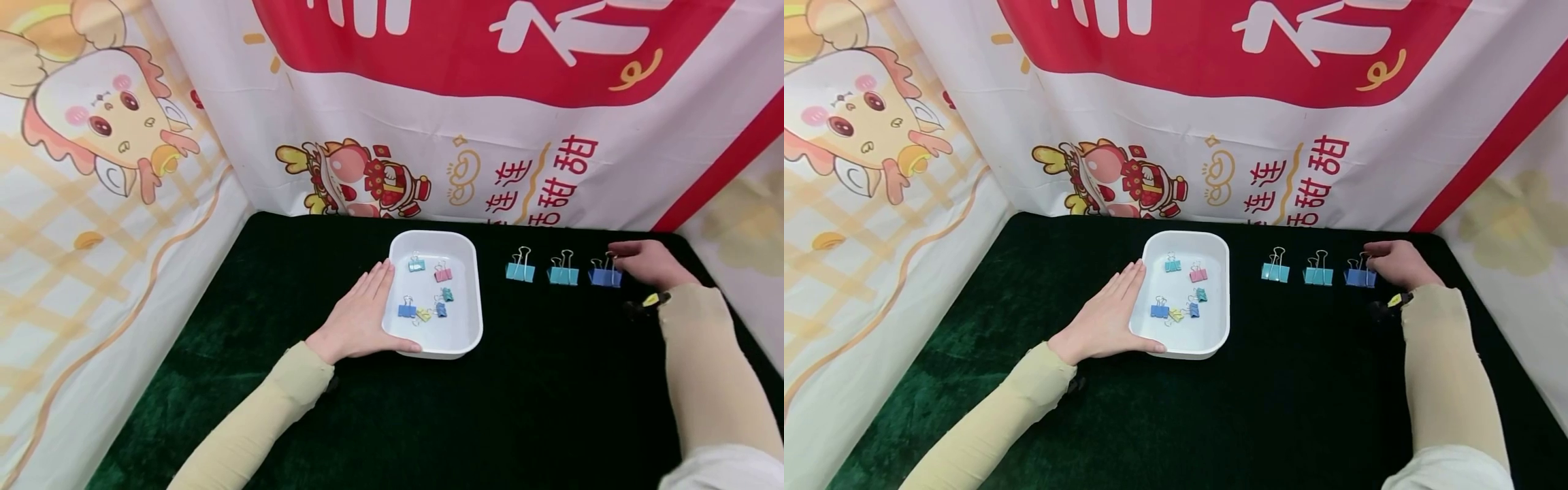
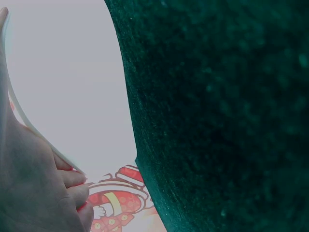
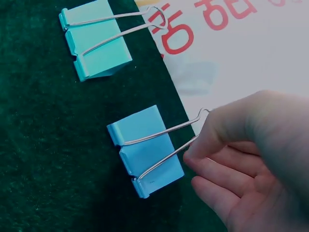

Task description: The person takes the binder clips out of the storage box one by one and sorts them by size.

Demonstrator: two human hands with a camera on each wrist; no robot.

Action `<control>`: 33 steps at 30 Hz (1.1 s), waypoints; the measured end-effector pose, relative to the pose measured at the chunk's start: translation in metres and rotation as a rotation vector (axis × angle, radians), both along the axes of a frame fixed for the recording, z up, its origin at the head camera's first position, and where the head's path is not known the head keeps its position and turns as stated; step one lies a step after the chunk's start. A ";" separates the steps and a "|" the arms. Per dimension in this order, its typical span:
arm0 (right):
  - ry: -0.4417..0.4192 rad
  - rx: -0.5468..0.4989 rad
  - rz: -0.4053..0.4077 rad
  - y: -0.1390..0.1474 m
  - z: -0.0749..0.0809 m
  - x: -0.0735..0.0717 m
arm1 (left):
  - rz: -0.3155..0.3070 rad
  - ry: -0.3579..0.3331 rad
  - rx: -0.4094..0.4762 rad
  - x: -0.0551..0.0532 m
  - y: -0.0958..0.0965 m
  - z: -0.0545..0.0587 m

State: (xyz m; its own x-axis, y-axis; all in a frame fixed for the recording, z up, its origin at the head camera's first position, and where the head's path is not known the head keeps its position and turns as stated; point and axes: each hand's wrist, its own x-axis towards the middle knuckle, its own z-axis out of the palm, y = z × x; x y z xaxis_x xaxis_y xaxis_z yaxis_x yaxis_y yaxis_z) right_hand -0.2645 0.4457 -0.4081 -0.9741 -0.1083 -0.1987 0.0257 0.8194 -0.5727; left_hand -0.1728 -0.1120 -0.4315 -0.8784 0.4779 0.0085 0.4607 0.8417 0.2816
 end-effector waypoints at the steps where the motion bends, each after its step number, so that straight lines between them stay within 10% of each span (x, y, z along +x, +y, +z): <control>1: 0.012 0.000 -0.012 -0.001 0.002 0.001 | -0.001 0.002 -0.003 0.000 0.000 0.000; 20: 0.166 -0.171 -0.087 -0.093 0.096 0.023 | -0.005 0.006 -0.001 -0.001 -0.002 -0.001; 33: 0.270 -0.252 0.083 -0.179 0.108 0.043 | -0.008 0.007 0.001 -0.003 -0.003 -0.003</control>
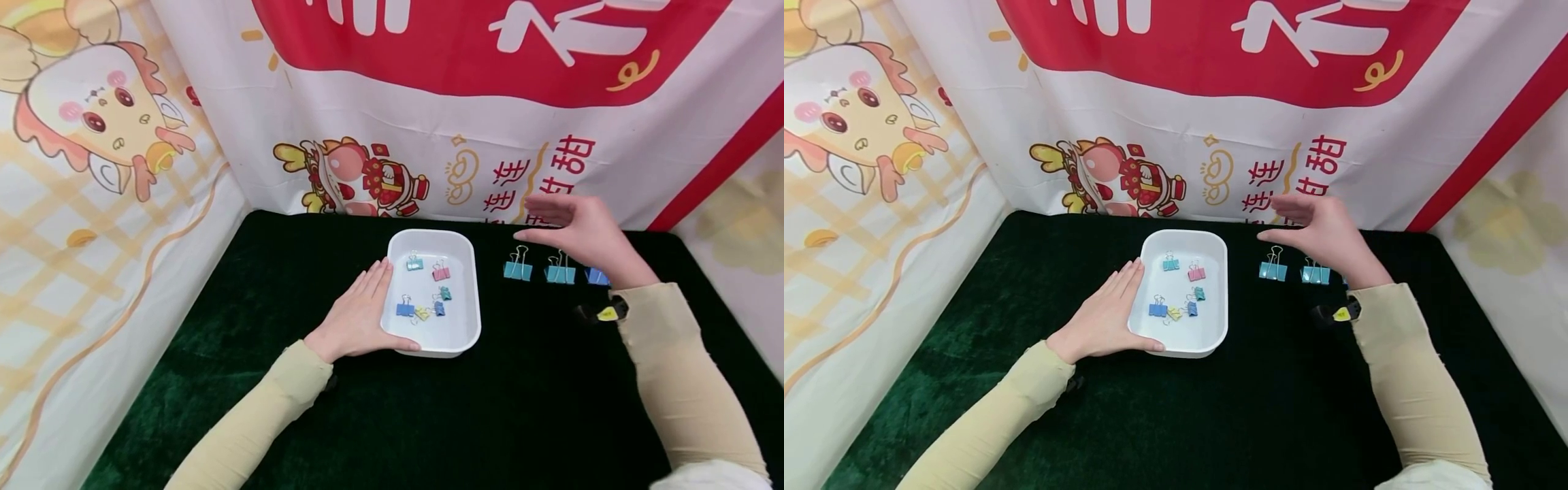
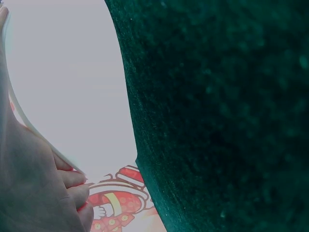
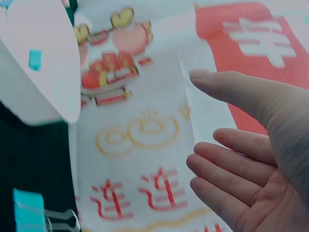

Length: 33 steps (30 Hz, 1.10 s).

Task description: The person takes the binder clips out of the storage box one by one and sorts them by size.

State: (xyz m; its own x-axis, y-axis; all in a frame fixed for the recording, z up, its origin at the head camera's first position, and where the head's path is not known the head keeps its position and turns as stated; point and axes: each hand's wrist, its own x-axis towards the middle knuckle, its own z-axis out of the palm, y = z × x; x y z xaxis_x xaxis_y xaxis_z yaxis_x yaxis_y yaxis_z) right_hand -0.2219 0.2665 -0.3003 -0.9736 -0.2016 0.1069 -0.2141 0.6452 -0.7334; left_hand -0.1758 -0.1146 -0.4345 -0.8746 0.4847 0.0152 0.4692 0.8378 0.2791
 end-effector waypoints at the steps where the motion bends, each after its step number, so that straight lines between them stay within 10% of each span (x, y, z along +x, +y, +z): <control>1: 0.000 -0.001 0.011 -0.006 -0.001 0.001 | -0.001 0.003 0.001 0.000 0.000 0.000; 19: -0.010 -0.120 0.210 -0.096 -0.036 0.008 | 0.009 -0.024 0.000 -0.003 0.001 0.004; 33: -0.046 -0.145 0.260 -0.136 -0.054 -0.012 | 0.000 -0.020 0.016 -0.002 0.000 -0.001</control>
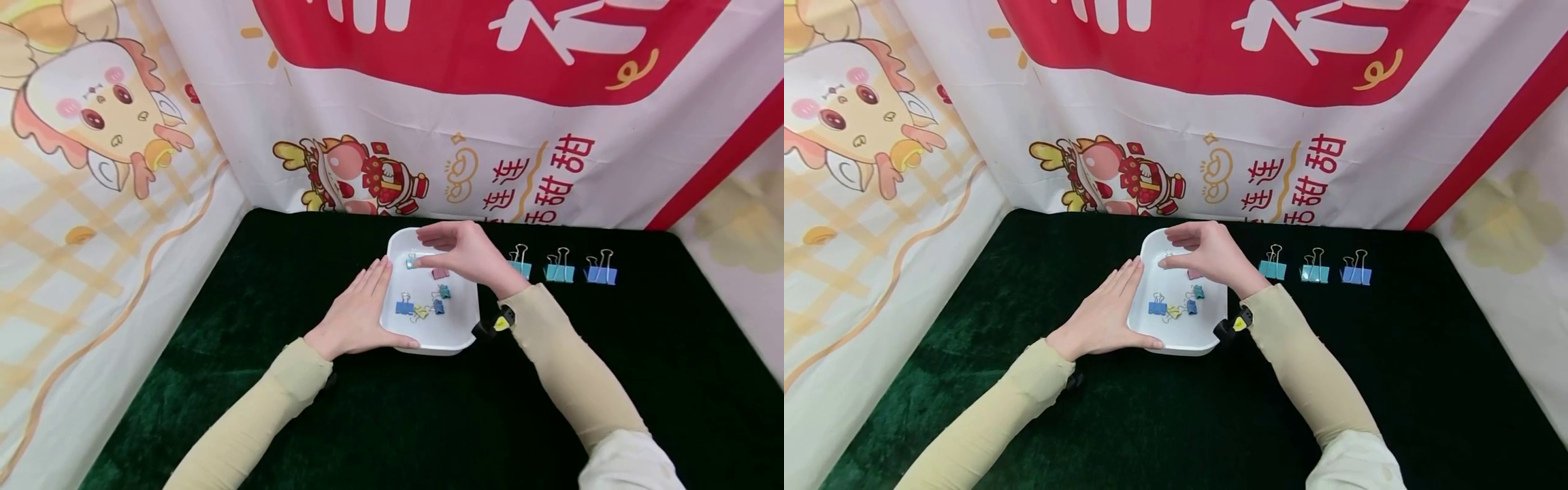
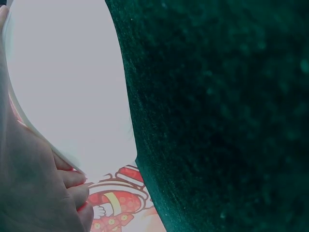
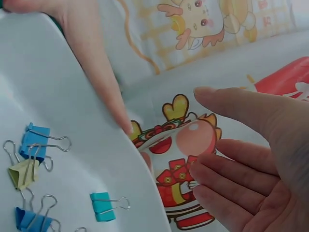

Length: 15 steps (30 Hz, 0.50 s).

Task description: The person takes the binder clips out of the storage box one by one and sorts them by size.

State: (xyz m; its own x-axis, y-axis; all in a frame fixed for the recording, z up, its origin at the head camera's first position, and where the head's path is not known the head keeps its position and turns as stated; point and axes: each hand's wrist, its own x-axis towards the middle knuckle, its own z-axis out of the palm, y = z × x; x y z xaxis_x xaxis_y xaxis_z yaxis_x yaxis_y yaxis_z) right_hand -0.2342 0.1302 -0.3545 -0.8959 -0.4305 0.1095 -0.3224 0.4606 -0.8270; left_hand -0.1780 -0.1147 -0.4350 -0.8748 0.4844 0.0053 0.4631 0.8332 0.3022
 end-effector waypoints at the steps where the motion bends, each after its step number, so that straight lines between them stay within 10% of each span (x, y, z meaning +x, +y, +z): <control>1: -0.012 0.005 -0.001 -0.002 -0.002 -0.002 | -0.001 0.000 0.001 0.000 0.000 0.000; 15: -0.034 0.088 0.068 -0.020 -0.041 -0.013 | -0.012 0.013 -0.014 0.001 -0.002 0.000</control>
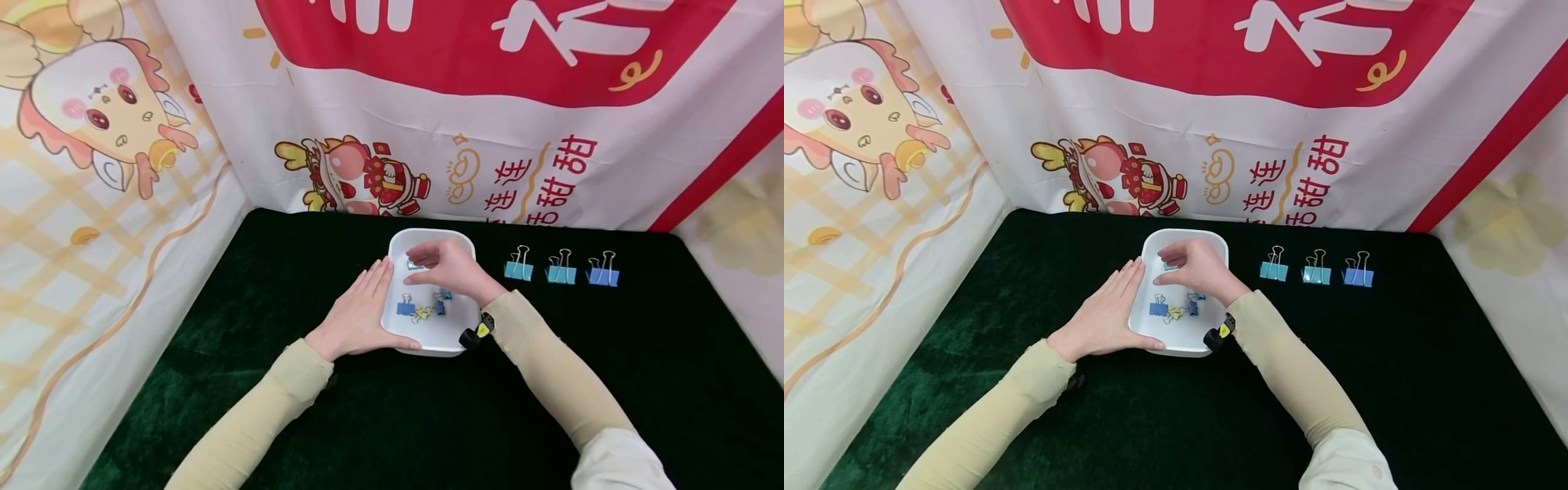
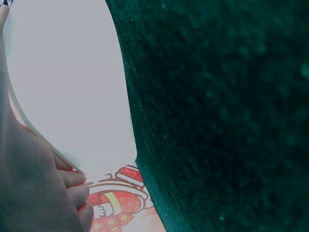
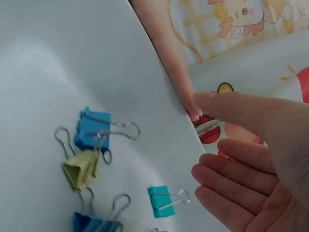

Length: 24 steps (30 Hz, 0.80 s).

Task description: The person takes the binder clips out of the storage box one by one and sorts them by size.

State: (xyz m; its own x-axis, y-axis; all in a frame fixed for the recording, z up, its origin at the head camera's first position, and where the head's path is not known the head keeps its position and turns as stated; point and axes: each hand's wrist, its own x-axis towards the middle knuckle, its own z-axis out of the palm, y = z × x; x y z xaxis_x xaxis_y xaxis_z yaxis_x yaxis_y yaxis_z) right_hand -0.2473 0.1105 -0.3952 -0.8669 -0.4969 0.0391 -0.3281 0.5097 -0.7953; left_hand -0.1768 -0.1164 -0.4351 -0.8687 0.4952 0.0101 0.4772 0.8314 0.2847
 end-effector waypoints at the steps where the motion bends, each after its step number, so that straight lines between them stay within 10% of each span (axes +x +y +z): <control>1: 0.001 0.009 0.006 -0.001 -0.001 0.000 | 0.000 -0.001 0.001 0.000 0.000 0.000; 24: -0.153 0.265 0.139 -0.017 -0.009 -0.006 | -0.011 -0.002 0.009 0.000 -0.001 0.000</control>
